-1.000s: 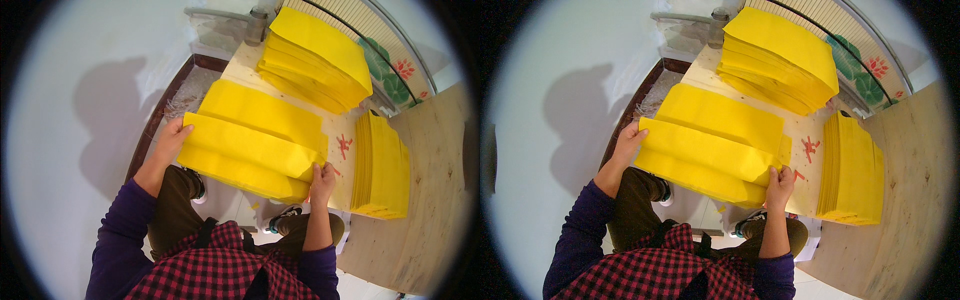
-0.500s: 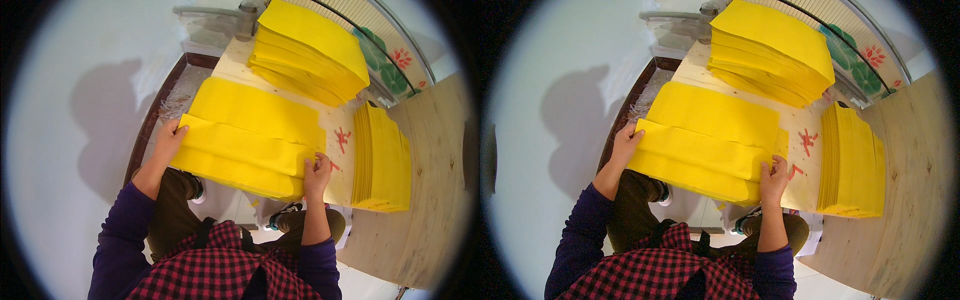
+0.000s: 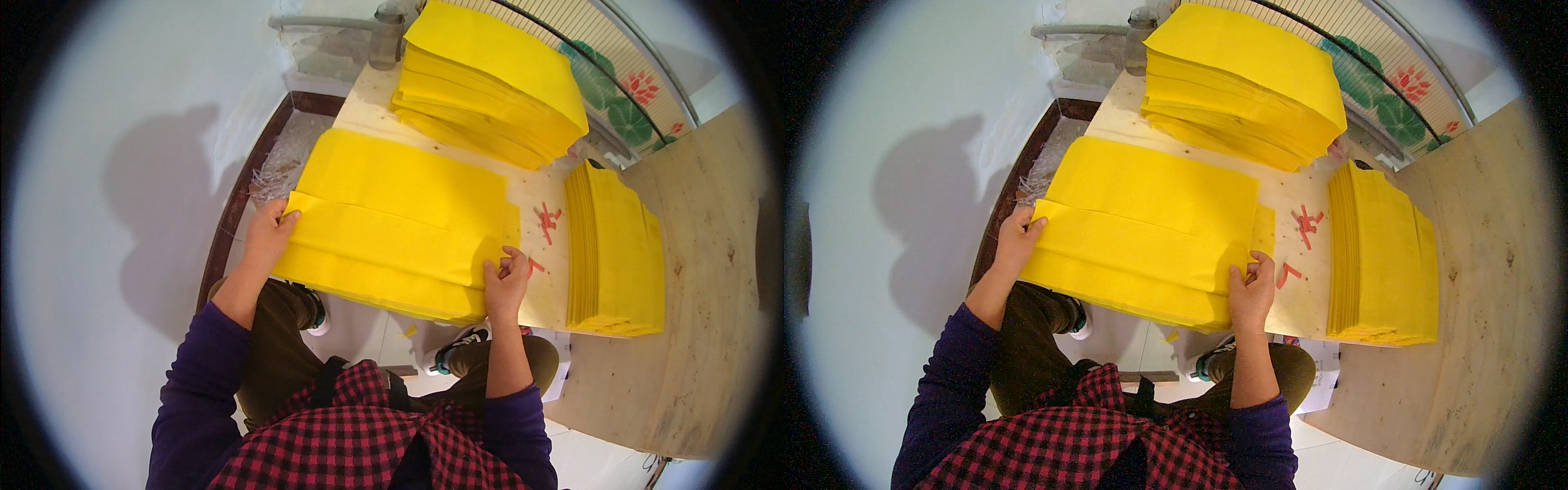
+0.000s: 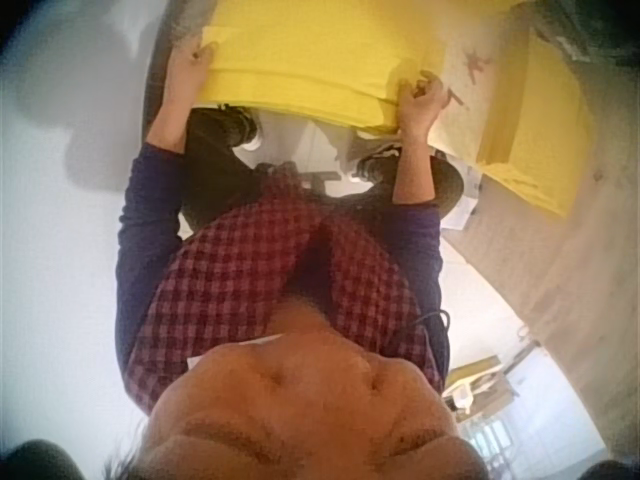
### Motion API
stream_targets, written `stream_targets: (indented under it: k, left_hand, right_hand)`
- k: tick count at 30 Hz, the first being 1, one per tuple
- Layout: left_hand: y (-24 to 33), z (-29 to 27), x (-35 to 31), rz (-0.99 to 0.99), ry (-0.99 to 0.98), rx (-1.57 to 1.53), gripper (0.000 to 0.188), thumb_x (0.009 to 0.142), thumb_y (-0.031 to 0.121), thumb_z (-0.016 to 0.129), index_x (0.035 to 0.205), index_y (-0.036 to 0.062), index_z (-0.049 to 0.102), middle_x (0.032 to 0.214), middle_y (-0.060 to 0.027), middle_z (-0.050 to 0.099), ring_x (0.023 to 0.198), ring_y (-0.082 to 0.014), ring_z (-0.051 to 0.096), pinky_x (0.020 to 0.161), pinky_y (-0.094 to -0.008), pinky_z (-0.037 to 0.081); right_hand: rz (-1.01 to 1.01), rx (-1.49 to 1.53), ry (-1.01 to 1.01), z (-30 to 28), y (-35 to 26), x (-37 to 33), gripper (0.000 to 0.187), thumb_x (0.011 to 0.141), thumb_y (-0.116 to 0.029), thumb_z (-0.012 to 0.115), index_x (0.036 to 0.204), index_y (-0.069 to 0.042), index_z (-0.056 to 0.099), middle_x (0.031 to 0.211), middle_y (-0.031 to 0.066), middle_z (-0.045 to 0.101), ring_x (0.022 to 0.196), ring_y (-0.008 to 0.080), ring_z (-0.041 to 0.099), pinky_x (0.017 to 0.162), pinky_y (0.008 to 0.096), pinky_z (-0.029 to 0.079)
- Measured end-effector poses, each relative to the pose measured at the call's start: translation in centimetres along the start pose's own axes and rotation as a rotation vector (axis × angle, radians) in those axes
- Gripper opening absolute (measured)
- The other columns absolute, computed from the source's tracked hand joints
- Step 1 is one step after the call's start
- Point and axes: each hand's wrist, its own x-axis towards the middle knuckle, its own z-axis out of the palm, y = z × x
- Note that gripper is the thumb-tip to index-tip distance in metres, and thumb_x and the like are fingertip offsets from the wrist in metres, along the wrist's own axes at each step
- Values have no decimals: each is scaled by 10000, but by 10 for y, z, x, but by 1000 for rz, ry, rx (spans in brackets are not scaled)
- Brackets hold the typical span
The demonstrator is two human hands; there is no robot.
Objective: The person folds large yellow sheets of paper in half by hand on a table, then stacks the folded sheets into a growing pile. The process is repeated continuously with each new sheet.
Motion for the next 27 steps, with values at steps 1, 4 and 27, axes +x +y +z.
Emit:
stream_targets:
  k: [1, 4, 27]
  left_hand:
    - [0, 0, 0, 15, 3, 13, 170, 843, 135, 661, 898, -14, 599, 714, -138, 598, 625, -211, 562, 586, -334, 433]
    - [2, -2, 0, 50, 1, 29, 173, 843, 140, 661, 899, -11, 597, 716, -142, 603, 628, -214, 571, 580, -342, 434]
    - [21, -14, 0, -134, -334, -447, 827, 965, 628, 244, 1506, 13, 133, 1568, -164, 148, 1457, -258, 129, 1170, -336, 91]
  right_hand:
    - [28, -21, -6, -2, 0, 0, 418, 787, 9, 684, 1171, -16, 520, 860, 21, 490, 697, 98, 432, 644, 235, 408]
    - [-42, -94, 15, -5, 3, 0, 441, 802, -14, 680, 1207, -11, 507, 953, 57, 525, 793, 136, 467, 729, 278, 432]
    - [211, 534, -208, -21, -4, -10, 707, 997, -476, 327, 1482, 21, 196, 1550, 200, 185, 1449, 298, 155, 1167, 378, 129]
